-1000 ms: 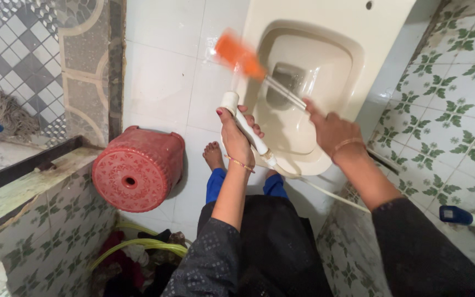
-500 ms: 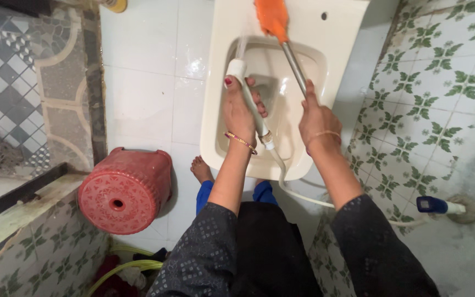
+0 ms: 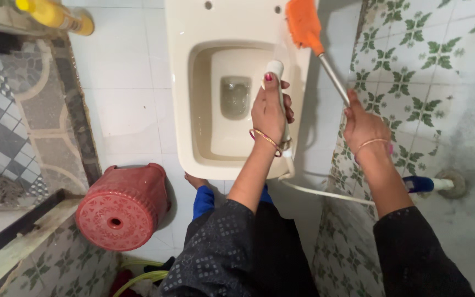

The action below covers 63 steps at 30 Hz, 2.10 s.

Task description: The person cleans a squat toilet using a handheld bidet sprayer and an orange toilet brush. They rinse the bowl and surrounding floor area, then scrub the interior and exterior surfaces of the toilet.

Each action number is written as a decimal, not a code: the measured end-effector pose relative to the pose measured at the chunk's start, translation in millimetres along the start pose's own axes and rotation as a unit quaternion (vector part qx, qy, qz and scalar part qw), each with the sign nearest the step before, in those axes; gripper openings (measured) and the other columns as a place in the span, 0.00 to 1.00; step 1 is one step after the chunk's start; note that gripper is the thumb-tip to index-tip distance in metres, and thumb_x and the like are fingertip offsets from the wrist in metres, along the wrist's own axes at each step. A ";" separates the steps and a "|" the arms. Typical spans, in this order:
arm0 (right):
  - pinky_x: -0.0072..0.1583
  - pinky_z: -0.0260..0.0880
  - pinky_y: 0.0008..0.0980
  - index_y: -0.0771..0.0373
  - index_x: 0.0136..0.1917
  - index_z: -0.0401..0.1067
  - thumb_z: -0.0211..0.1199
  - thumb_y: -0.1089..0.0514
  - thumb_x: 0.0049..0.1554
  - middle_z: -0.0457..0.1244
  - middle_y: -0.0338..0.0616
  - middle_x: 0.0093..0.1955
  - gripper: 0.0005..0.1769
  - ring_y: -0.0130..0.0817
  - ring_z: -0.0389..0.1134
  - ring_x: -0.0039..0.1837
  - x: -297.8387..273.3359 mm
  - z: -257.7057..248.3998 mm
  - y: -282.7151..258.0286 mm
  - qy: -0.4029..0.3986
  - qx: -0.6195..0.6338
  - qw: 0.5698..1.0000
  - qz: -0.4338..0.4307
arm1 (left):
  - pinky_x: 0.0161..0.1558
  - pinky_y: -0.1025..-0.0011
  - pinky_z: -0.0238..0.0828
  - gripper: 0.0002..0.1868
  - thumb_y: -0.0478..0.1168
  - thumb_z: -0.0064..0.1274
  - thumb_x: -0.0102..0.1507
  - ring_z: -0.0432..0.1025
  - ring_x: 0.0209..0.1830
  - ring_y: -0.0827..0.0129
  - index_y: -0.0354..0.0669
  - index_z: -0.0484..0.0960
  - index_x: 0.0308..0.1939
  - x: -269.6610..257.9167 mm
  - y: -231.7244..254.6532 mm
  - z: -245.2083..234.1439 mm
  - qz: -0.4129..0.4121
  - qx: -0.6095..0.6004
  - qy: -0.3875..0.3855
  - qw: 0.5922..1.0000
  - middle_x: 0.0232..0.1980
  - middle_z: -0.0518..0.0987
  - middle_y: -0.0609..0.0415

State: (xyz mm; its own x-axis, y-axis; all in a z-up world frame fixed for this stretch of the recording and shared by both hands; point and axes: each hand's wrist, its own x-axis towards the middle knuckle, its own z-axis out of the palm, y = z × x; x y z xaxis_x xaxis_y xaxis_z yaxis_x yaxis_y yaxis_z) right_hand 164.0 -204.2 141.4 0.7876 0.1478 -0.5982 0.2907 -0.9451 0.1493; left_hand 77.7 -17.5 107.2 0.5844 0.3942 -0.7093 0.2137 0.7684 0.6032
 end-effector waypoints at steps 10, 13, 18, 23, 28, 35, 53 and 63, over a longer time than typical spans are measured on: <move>0.48 0.70 0.58 0.31 0.82 0.53 0.47 0.46 0.67 0.68 0.58 0.39 0.30 0.62 0.70 0.41 -74.1 74.8 79.8 -0.024 0.064 0.998 0.012 | 0.19 0.74 0.59 0.32 0.65 0.38 0.70 0.60 0.16 0.76 0.35 0.75 0.44 -37.3 -76.5 11.7 -0.066 0.036 0.025 0.997 0.22 0.64 0.59; 0.45 0.70 0.57 0.30 0.81 0.51 0.48 0.47 0.65 0.68 0.56 0.39 0.32 0.60 0.70 0.40 -105.3 101.4 101.7 -0.042 0.063 0.997 -0.005 | 0.20 0.74 0.62 0.32 0.65 0.37 0.69 0.62 0.17 0.76 0.36 0.75 0.44 -50.9 -97.2 2.9 -0.084 0.061 0.031 0.994 0.22 0.66 0.59; 0.43 0.72 0.51 0.26 0.81 0.49 0.48 0.46 0.64 0.67 0.50 0.39 0.33 0.53 0.70 0.37 -147.9 125.1 143.4 -0.056 0.031 0.997 -0.049 | 0.21 0.73 0.63 0.32 0.65 0.37 0.70 0.63 0.18 0.75 0.35 0.75 0.44 -81.4 -139.2 -12.7 -0.121 0.055 0.051 0.990 0.23 0.67 0.58; 0.44 0.73 0.49 0.25 0.81 0.46 0.47 0.44 0.65 0.67 0.49 0.42 0.33 0.51 0.71 0.38 -163.8 139.3 173.3 -0.102 -0.024 0.992 -0.066 | 0.23 0.72 0.64 0.31 0.64 0.36 0.70 0.64 0.19 0.73 0.37 0.74 0.45 -111.1 -189.3 -24.9 -0.143 0.024 0.088 0.985 0.25 0.68 0.57; 0.44 0.75 0.49 0.23 0.82 0.40 0.44 0.42 0.65 0.67 0.48 0.43 0.34 0.49 0.71 0.37 -177.8 159.2 186.2 -0.185 -0.062 0.980 -0.044 | 0.25 0.72 0.64 0.30 0.64 0.36 0.71 0.64 0.21 0.72 0.39 0.73 0.46 -140.2 -229.7 -49.3 -0.134 -0.026 0.124 0.983 0.26 0.68 0.56; 0.43 0.74 0.50 0.22 0.79 0.43 0.47 0.43 0.63 0.65 0.42 0.41 0.34 0.48 0.70 0.37 -203.3 174.5 192.0 -0.154 -0.119 0.976 -0.102 | 0.25 0.70 0.67 0.31 0.66 0.33 0.69 0.65 0.21 0.70 0.40 0.71 0.46 -159.3 -251.9 -93.7 -0.150 -0.107 0.174 0.967 0.27 0.69 0.55; 0.40 0.73 0.36 0.32 0.83 0.39 0.54 0.64 0.59 0.61 0.44 0.42 0.48 0.37 0.68 0.39 -154.2 90.1 -65.0 -0.123 -0.405 0.795 -0.435 | 0.25 0.67 0.65 0.35 0.72 0.27 0.69 0.64 0.21 0.68 0.44 0.70 0.49 -157.7 -171.7 -262.6 -0.029 -0.363 0.316 0.876 0.25 0.68 0.55; 0.40 0.75 0.34 0.49 0.84 0.45 0.54 0.58 0.57 0.65 0.46 0.45 0.44 0.38 0.72 0.42 -160.2 -8.0 -296.4 -0.048 -0.510 0.739 -0.437 | 0.22 0.68 0.65 0.34 0.73 0.30 0.67 0.64 0.18 0.69 0.46 0.70 0.45 -117.4 -108.7 -279.8 -0.093 -0.473 0.307 0.821 0.25 0.69 0.57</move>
State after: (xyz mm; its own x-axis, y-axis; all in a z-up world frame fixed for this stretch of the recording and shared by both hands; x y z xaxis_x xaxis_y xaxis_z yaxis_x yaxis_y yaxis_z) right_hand -44.0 54.6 199.3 0.0295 0.5048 -0.8627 0.9627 0.2178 0.1603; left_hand -233.2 -6.2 22.8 0.0443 0.1821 -0.9823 -0.6182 0.7774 0.1162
